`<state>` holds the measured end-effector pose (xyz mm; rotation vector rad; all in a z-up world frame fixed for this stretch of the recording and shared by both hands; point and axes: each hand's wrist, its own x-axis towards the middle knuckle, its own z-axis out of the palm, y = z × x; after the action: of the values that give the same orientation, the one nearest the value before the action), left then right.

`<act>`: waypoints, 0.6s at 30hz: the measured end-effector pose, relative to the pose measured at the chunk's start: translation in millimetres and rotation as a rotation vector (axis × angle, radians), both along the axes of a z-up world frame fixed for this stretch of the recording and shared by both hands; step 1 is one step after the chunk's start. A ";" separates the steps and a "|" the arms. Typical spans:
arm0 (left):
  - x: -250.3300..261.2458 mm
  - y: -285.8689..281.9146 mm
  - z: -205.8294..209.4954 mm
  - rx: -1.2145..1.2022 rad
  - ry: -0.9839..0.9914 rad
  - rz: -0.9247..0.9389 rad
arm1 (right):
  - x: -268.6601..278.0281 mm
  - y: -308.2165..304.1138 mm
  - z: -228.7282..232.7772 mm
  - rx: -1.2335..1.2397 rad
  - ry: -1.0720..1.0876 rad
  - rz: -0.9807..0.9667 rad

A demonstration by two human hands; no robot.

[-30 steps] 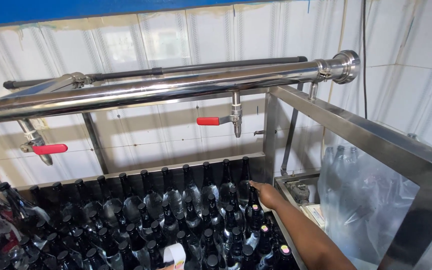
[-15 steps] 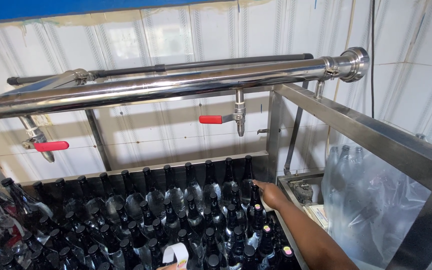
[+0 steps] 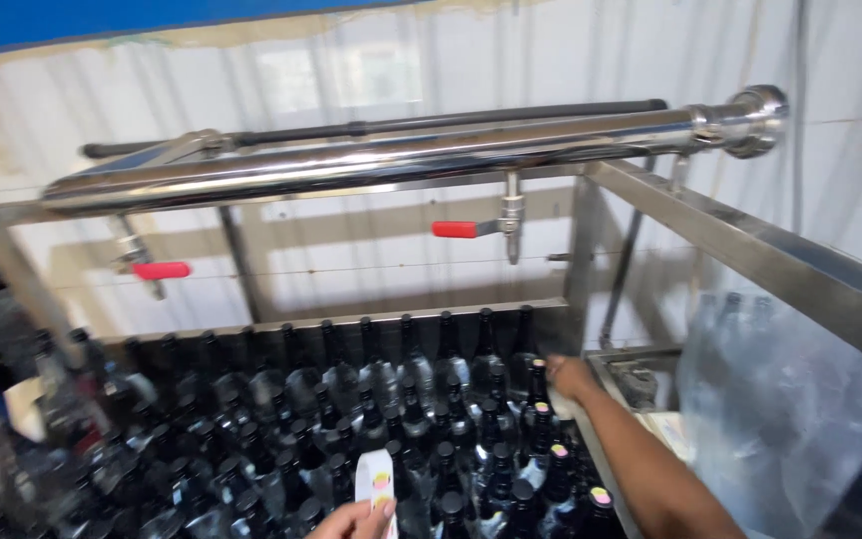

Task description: Manually applying small white labels to the caps of black bottles arranged in a metal rack.

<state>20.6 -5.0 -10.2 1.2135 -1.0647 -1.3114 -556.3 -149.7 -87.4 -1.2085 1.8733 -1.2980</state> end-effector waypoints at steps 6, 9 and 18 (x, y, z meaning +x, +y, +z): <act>0.2 32.6 88.9 -0.087 -0.445 0.283 | 258.2 102.3 280.3 -0.039 0.155 0.411; -1.4 42.6 103.0 -0.110 -0.296 0.342 | 364.7 198.8 337.2 -0.067 0.493 0.658; 12.3 56.6 92.9 -0.861 -0.437 0.384 | 399.0 200.8 284.4 -0.531 0.604 1.015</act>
<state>33.0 51.6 82.7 0.9590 -1.4073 -0.2097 -157.2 51.1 197.0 -2.5782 0.8710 -0.8672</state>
